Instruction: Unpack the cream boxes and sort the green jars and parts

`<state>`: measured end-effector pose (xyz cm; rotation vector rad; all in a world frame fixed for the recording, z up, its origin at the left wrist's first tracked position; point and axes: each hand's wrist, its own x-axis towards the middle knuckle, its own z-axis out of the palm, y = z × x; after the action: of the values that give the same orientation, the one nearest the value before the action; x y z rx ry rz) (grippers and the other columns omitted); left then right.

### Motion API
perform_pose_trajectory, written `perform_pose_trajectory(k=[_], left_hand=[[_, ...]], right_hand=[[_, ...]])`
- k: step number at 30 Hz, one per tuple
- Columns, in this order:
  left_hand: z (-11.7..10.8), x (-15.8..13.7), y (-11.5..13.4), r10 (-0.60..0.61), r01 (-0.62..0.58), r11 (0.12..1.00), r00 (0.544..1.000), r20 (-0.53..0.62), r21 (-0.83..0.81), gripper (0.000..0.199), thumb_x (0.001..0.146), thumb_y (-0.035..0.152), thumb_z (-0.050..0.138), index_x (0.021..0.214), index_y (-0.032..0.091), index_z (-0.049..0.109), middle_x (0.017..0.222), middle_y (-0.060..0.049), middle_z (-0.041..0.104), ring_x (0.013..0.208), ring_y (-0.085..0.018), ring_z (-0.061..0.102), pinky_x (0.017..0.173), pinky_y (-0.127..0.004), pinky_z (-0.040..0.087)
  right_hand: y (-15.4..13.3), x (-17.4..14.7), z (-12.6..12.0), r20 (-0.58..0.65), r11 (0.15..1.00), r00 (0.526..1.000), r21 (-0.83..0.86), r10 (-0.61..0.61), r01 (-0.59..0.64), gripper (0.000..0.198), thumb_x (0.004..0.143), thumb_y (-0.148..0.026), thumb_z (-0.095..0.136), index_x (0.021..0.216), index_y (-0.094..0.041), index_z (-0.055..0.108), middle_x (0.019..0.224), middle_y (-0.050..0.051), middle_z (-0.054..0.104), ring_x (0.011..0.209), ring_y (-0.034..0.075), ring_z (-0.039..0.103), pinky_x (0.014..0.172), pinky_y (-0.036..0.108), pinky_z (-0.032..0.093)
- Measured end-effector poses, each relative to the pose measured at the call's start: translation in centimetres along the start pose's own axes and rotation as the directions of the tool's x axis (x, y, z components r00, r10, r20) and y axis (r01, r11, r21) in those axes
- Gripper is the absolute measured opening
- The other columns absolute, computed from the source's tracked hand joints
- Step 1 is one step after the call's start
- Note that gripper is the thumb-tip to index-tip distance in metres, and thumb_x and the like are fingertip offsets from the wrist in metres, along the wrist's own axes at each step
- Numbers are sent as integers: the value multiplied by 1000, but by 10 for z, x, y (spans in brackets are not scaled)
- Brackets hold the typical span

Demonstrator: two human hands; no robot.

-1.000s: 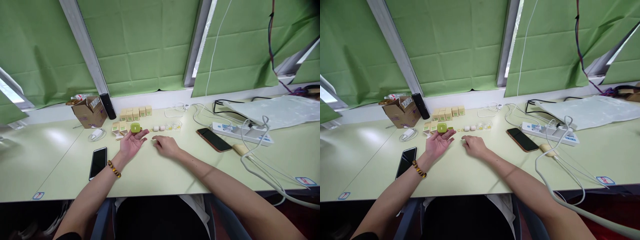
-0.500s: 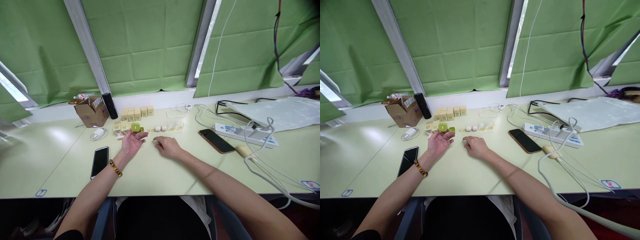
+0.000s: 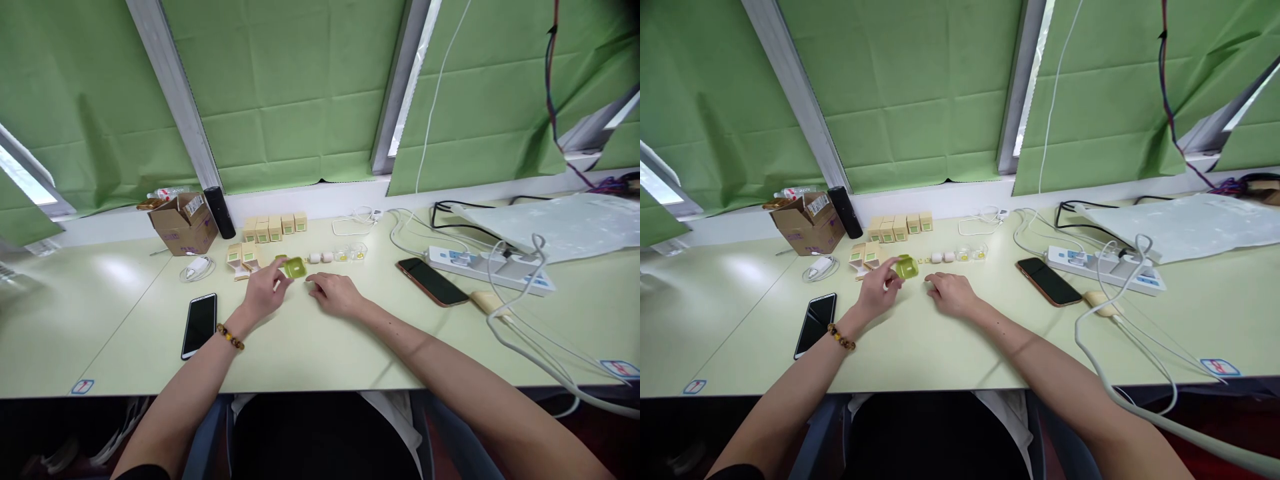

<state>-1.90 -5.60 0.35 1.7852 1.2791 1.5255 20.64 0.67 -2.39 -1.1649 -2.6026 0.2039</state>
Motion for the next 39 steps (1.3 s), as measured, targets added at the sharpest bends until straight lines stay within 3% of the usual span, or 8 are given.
perform_pose_trajectory(k=[6, 14, 19, 22, 25, 28, 32, 39], left_hand=[[-8, -5, -5, 167, -185, 930, 982, 83, 319, 37, 88, 51, 74, 112, 23, 74, 68, -5, 67, 66, -22, 63, 75, -36, 46], [-14, -11, -10, 233, -272, 925, 958, 170, 266, 23, 83, 46, 80, 95, 28, 76, 58, -1, 59, 54, -19, 48, 67, -35, 40], [-18, 5, -2, 308, -282, 843, 951, 18, 457, 29, 92, 46, 73, 112, 25, 76, 65, -3, 61, 63, -22, 54, 81, -40, 39], [-30, 25, 7, 333, -233, 727, 942, -35, 646, 35, 99, 42, 62, 128, 24, 71, 82, -8, 69, 84, -28, 61, 98, -49, 34], [-43, 46, 8, 259, -160, 601, 966, -1, 783, 36, 99, 36, 60, 131, 23, 68, 108, -16, 70, 112, -37, 55, 101, -54, 30], [-52, 63, -4, 104, -114, 510, 992, 71, 852, 32, 95, 33, 64, 123, 22, 72, 122, -20, 64, 121, -41, 46, 99, -56, 32], [-55, 79, -31, -73, -82, 447, 989, 127, 891, 27, 92, 34, 65, 112, 19, 76, 119, -21, 64, 122, -43, 45, 99, -56, 33], [-57, 88, -56, -197, -90, 421, 962, 188, 902, 17, 89, 31, 65, 87, 19, 77, 106, -17, 72, 124, -39, 52, 107, -54, 34]], right_hand=[[0, 0, -1, 0, 1000, 1000, -24, -4, 4, 27, 101, -30, 58, 125, -25, 67, 113, 7, 76, 94, 23, 71, 67, 29, 38], [-3, -2, -6, -2, 1000, 1000, 14, -10, 10, 30, 99, -26, 54, 126, -27, 67, 120, 5, 76, 99, 23, 71, 67, 29, 39], [-2, -1, -2, -1, 1000, 1000, 7, 7, -7, 33, 100, -29, 56, 131, -26, 65, 119, 7, 76, 100, 24, 71, 72, 29, 43], [-1, 0, 0, 3, 1000, 1000, 13, 3, -3, 34, 100, -28, 55, 133, -26, 64, 121, 7, 75, 101, 23, 71, 73, 29, 43], [0, 0, 1, 2, 1000, 1000, 9, -5, 5, 33, 101, -28, 54, 132, -26, 65, 121, 7, 75, 100, 23, 71, 72, 29, 43], [0, 0, 1, -6, 1000, 1000, 1, -11, 11, 32, 101, -28, 54, 131, -26, 65, 119, 6, 76, 99, 22, 72, 71, 28, 42], [0, -1, 0, -6, 1000, 1000, -8, -19, 19, 32, 100, -28, 54, 131, -26, 65, 120, 7, 76, 101, 23, 71, 70, 29, 41], [0, -1, 0, 16, 1000, 1000, -21, -18, 18, 33, 101, -28, 52, 132, -26, 64, 122, 7, 75, 105, 24, 70, 72, 29, 43]])
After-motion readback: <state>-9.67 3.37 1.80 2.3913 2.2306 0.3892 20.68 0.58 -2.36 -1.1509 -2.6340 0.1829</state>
